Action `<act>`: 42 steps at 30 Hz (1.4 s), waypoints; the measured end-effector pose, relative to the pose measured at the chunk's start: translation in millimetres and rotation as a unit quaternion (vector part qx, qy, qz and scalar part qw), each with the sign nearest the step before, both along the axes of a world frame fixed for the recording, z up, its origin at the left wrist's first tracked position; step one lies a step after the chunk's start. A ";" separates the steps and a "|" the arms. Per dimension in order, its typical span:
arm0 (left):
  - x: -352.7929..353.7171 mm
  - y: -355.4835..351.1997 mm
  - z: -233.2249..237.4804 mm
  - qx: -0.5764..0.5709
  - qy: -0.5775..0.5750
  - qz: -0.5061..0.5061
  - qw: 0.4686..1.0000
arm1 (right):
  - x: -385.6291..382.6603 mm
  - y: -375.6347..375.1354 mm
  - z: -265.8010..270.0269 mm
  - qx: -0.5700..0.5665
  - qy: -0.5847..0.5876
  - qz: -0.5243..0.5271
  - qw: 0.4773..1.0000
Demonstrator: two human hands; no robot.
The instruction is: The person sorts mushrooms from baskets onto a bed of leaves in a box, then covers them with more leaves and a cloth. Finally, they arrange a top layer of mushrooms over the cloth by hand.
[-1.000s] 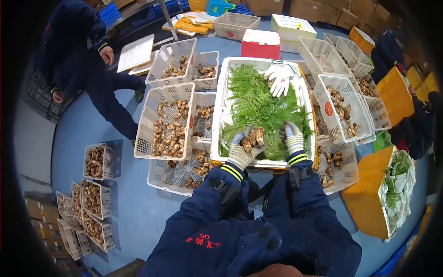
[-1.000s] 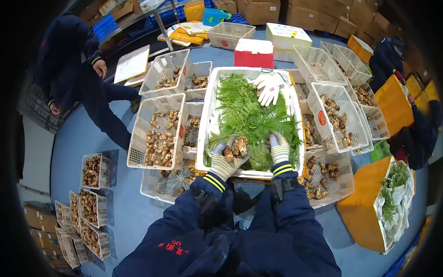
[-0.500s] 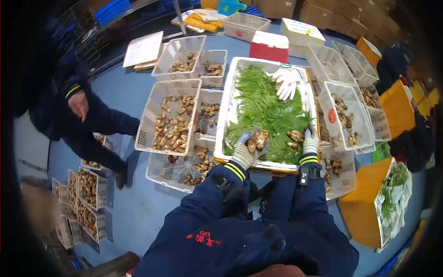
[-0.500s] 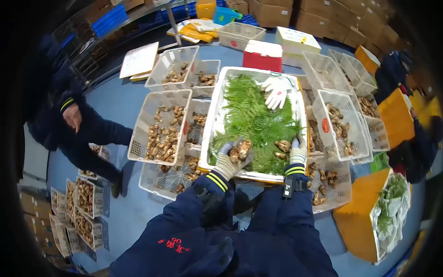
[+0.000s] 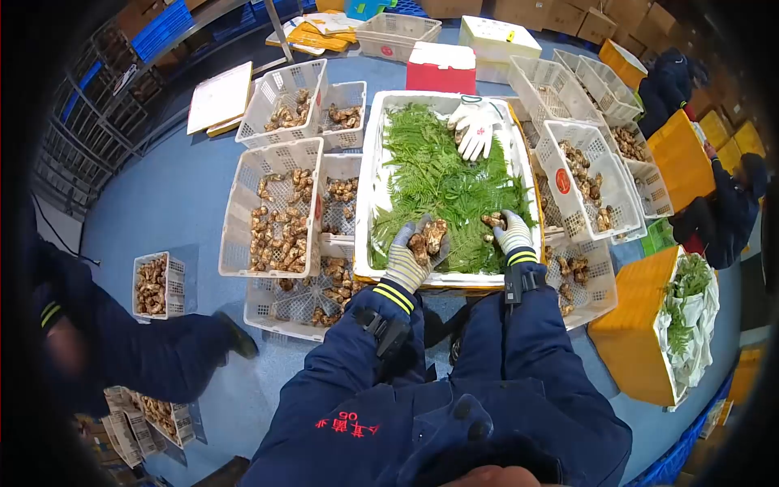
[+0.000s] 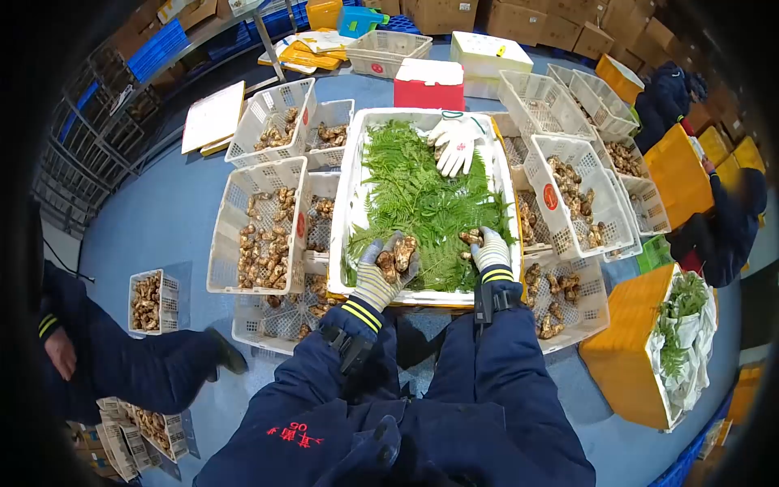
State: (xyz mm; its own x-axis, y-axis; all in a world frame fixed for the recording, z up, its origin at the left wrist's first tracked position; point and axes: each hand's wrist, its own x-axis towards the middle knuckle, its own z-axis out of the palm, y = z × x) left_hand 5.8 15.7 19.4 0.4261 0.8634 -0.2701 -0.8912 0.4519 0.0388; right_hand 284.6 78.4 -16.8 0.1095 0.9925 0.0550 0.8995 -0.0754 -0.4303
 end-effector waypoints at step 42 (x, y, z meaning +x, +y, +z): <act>4.2 -7.0 20.1 0.000 -0.081 -0.032 0.996 | -118.0 -51.2 57.3 0.122 0.625 0.037 0.770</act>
